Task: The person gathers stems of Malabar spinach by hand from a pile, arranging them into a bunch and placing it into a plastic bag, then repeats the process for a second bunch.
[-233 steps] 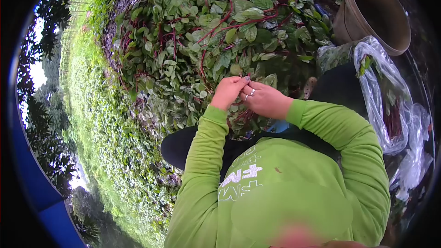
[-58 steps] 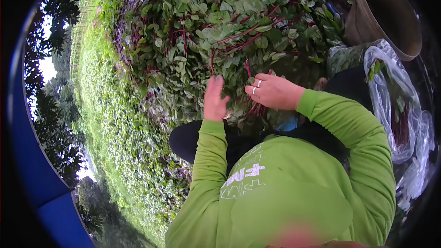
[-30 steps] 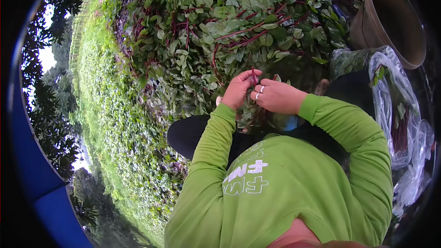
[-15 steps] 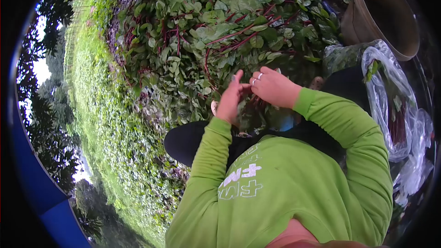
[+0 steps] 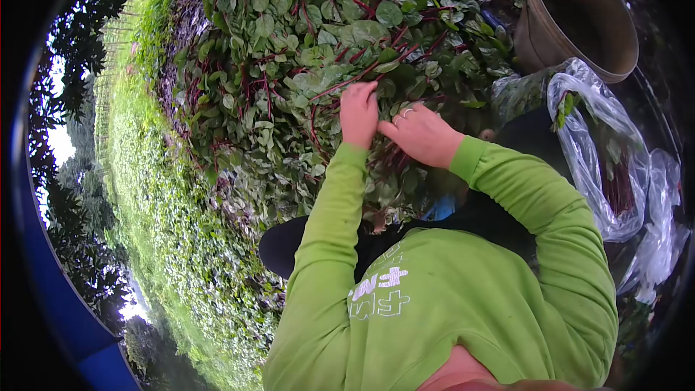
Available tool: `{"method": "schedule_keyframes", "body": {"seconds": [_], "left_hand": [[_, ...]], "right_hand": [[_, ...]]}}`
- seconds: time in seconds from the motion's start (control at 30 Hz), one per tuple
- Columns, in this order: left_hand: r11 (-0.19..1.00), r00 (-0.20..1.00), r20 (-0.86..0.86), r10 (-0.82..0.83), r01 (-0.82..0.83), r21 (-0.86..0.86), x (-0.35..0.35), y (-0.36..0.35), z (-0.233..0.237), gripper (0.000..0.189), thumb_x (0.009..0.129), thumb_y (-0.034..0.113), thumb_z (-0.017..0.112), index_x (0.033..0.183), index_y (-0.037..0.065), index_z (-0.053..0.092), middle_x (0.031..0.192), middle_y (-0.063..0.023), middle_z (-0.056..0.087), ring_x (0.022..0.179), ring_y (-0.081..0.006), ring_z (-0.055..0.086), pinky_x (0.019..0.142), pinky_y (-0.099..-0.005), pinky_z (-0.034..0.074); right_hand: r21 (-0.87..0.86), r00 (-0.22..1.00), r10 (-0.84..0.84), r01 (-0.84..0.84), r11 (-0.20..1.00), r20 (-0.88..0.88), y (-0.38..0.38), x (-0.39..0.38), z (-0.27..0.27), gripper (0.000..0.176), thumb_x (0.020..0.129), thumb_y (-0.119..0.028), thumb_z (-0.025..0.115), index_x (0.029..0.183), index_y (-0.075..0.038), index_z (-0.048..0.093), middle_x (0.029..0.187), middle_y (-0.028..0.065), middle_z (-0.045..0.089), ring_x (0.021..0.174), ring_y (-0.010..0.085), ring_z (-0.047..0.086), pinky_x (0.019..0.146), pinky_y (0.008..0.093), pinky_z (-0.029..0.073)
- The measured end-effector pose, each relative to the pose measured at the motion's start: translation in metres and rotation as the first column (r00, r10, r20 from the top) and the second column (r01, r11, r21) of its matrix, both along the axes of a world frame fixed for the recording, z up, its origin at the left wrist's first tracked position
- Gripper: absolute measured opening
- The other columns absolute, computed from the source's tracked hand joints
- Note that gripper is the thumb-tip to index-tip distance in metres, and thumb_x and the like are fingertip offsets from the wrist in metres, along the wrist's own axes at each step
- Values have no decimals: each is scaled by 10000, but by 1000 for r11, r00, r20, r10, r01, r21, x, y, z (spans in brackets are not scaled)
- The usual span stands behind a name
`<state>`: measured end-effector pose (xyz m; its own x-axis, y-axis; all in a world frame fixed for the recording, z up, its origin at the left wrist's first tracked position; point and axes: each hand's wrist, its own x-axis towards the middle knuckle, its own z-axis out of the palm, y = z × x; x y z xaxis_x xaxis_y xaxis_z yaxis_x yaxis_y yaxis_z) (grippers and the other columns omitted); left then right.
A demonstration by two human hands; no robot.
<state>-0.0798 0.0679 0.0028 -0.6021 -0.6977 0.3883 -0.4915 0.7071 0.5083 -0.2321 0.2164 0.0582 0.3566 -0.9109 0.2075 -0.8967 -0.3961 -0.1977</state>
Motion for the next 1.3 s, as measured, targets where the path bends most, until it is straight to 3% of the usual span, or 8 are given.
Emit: {"method": "schedule_keyframes", "body": {"seconds": [0.23, 0.43, 0.67, 0.77, 0.83, 0.9, 1.13, 1.3], "left_hand": [[989, 984, 180, 8, -35, 145, -24, -33, -1, 254, 834, 157, 723, 1065, 53, 740, 964, -145, 654, 984, -349, 627, 884, -467, 501], [840, 993, 27, -114, 82, 536, 19, -27, 6, 282, 849, 134, 761, 1117, 44, 755, 901, -101, 618, 868, -240, 623, 779, -345, 483], [461, 982, -68, -174, 142, 876, 57, 1, 22, 282, 876, 78, 754, 1154, 38, 775, 1049, -16, 656, 981, -142, 609, 907, -302, 484], [586, 984, -161, -80, 177, 791, 35, -11, 35, 314, 857, 66, 734, 1167, 30, 766, 1123, -42, 679, 1033, -171, 632, 951, -311, 478], [919, 995, -35, -98, 104, 381, 7, -35, 13, 256, 836, 58, 697, 1082, 38, 764, 1147, -98, 705, 1063, -273, 656, 947, -372, 504], [989, 996, 84, -24, 36, -141, -23, -43, 7, 202, 835, 58, 680, 1021, 54, 759, 1095, -120, 712, 1040, -322, 656, 918, -409, 520], [972, 954, 287, 89, -21, -233, -34, -59, 22, 161, 832, 83, 676, 979, 76, 742, 991, -128, 678, 979, -354, 642, 872, -448, 516], [980, 996, 84, 25, -41, 195, 8, -40, 59, 262, 857, 41, 661, 1109, 38, 734, 948, -139, 689, 941, -310, 668, 866, -385, 524]], "right_hand": [[216, 991, -131, 119, 969, 38, -9, -10, -10, 146, 871, -163, 607, 946, -79, 699, 1065, 118, 693, 1088, 299, 657, 1069, 512, 447], [-175, 1000, 28, -29, 984, -8, -14, -12, 4, 185, 875, -156, 587, 984, -53, 696, 1324, 135, 635, 1392, 317, 495, 1236, 567, 265], [73, 992, -105, 99, 992, 74, -15, -16, -3, 149, 872, -157, 583, 939, -94, 701, 1104, 91, 681, 1241, 263, 592, 1170, 514, 358], [53, 994, -92, 89, 995, 60, -14, -14, 2, 141, 855, -166, 599, 928, -103, 702, 1023, 77, 677, 1120, 246, 626, 1032, 440, 458], [-184, 1000, -24, 21, 983, -18, -17, -15, 0, 132, 848, -173, 606, 916, -109, 699, 982, 65, 667, 1033, 240, 637, 952, 411, 482], [-210, 999, 17, -24, 977, -39, -17, -14, -6, 129, 844, -179, 611, 910, -113, 700, 952, 58, 659, 972, 242, 646, 901, 401, 499], [64, 1000, 13, -13, 998, 7, -9, -12, 0, 217, 884, -165, 595, 1079, -166, 690, 918, 57, 634, 928, 243, 657, 818, 395, 503], [-42, 1000, -3, 2, 999, -16, -9, -16, 14, 394, 915, -156, 572, 1299, -239, 604, 918, 40, 631, 928, 230, 655, 794, 378, 479]]}}
